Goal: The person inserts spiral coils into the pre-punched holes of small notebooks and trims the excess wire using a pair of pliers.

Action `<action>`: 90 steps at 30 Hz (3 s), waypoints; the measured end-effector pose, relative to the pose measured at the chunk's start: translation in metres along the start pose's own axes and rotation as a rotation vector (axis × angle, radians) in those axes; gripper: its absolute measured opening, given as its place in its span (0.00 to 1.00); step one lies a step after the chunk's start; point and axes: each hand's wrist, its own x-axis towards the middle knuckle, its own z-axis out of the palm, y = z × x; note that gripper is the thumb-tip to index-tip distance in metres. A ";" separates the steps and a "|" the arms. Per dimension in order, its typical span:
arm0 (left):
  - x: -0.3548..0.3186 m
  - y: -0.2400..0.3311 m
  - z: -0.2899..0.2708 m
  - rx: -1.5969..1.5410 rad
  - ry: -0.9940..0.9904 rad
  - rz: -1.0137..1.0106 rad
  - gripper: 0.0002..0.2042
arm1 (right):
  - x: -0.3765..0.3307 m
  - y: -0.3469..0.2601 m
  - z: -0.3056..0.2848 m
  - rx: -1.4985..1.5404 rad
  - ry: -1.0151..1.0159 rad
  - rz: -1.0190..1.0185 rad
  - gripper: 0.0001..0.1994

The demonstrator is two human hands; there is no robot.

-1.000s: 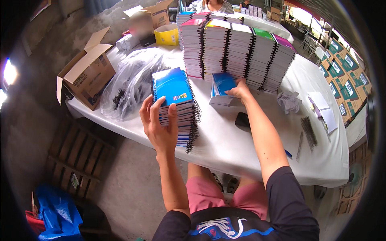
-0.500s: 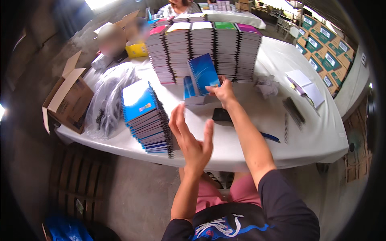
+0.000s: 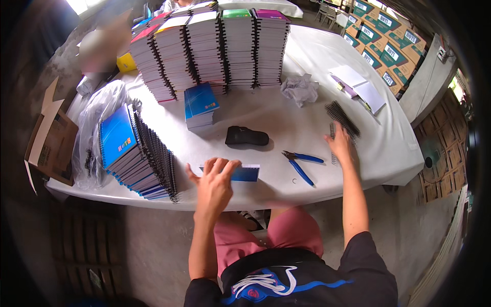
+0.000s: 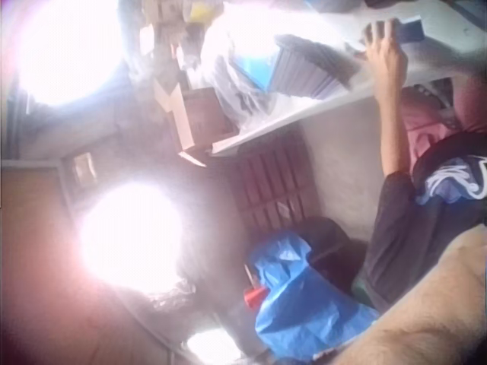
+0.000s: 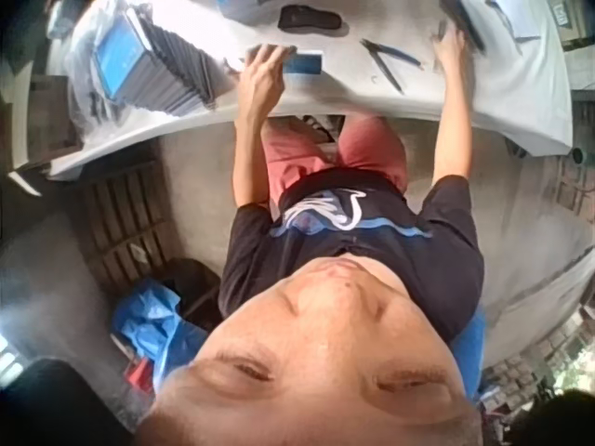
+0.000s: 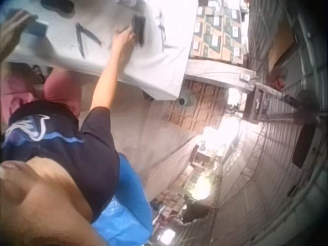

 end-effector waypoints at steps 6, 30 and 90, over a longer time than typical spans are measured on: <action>-0.013 0.021 0.040 -0.118 0.302 -0.095 0.28 | -0.014 -0.072 -0.016 0.387 -0.337 -0.258 0.20; 0.015 0.025 0.055 0.019 0.380 -0.186 0.28 | -0.046 -0.160 -0.024 0.945 -1.054 -0.325 0.14; 0.001 -0.010 0.053 -0.574 0.345 -0.157 0.32 | -0.037 -0.171 -0.009 1.210 -0.950 -0.388 0.14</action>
